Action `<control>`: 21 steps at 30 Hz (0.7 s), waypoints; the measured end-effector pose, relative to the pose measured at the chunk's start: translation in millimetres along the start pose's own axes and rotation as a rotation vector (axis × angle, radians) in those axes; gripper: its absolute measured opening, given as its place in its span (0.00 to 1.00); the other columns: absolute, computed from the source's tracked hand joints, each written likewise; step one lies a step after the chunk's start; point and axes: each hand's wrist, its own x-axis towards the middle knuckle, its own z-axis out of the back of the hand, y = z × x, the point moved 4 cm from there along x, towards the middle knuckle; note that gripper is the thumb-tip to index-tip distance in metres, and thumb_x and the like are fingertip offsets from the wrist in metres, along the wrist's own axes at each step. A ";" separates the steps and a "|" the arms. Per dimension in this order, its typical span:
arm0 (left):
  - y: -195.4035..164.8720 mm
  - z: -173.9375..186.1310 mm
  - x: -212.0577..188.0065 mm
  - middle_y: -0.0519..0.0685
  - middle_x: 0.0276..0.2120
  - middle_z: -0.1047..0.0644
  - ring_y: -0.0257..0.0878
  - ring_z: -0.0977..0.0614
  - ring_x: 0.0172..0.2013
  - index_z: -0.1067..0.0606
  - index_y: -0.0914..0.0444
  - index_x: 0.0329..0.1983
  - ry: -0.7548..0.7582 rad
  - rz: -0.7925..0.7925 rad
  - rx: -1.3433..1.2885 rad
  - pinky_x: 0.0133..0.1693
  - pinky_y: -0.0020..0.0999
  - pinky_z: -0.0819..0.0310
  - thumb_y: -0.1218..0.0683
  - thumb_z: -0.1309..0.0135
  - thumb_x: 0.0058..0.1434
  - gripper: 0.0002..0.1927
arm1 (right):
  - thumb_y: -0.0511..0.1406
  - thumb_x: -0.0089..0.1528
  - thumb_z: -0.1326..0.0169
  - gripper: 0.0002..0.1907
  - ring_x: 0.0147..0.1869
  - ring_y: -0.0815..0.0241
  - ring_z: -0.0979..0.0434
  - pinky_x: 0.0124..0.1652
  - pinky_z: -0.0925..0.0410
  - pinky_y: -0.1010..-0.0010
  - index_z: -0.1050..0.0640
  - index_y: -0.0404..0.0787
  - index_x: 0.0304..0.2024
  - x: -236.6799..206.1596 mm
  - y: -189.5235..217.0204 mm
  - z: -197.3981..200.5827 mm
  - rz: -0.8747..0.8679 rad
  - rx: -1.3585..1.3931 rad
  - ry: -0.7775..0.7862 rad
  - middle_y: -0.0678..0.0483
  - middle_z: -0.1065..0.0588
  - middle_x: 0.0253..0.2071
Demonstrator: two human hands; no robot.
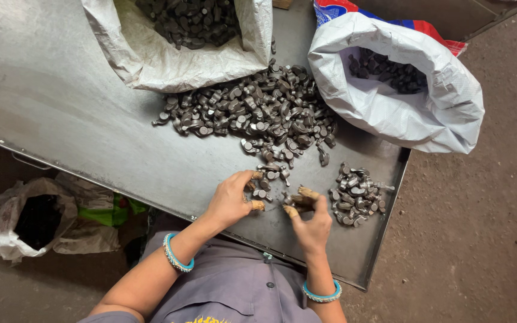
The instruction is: The person sorts small metal parts on a metal table, picking them up by hand and placing them into two different white sacks. The person repeatedly picks up handfuls of parts, separates them, and deposits them into the sacks.
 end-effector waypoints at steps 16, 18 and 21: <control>1.6 2.1 -1.4 0.55 0.41 0.23 0.56 0.21 0.40 0.25 0.62 0.52 -0.041 -0.016 -0.001 0.42 0.47 0.25 0.52 0.27 0.43 0.32 | 0.24 0.57 0.37 0.23 0.41 0.58 0.17 0.34 0.24 0.72 0.29 0.37 0.53 3.1 -26.8 4.9 -0.436 1.124 0.055 0.43 0.19 0.43; 1.9 2.9 -1.1 0.55 0.41 0.23 0.56 0.21 0.42 0.25 0.62 0.52 -0.044 -0.033 -0.005 0.43 0.47 0.25 0.52 0.27 0.43 0.32 | 0.25 0.58 0.37 0.22 0.40 0.58 0.17 0.33 0.24 0.72 0.29 0.37 0.53 3.1 -26.8 3.8 -0.467 1.165 0.086 0.43 0.19 0.42; 2.7 3.3 -0.7 0.56 0.41 0.23 0.56 0.20 0.43 0.25 0.63 0.51 -0.033 -0.021 0.009 0.44 0.47 0.25 0.52 0.27 0.43 0.32 | 0.25 0.58 0.37 0.23 0.40 0.57 0.17 0.35 0.24 0.73 0.29 0.35 0.54 3.3 -25.8 3.8 -0.496 1.192 0.097 0.44 0.19 0.43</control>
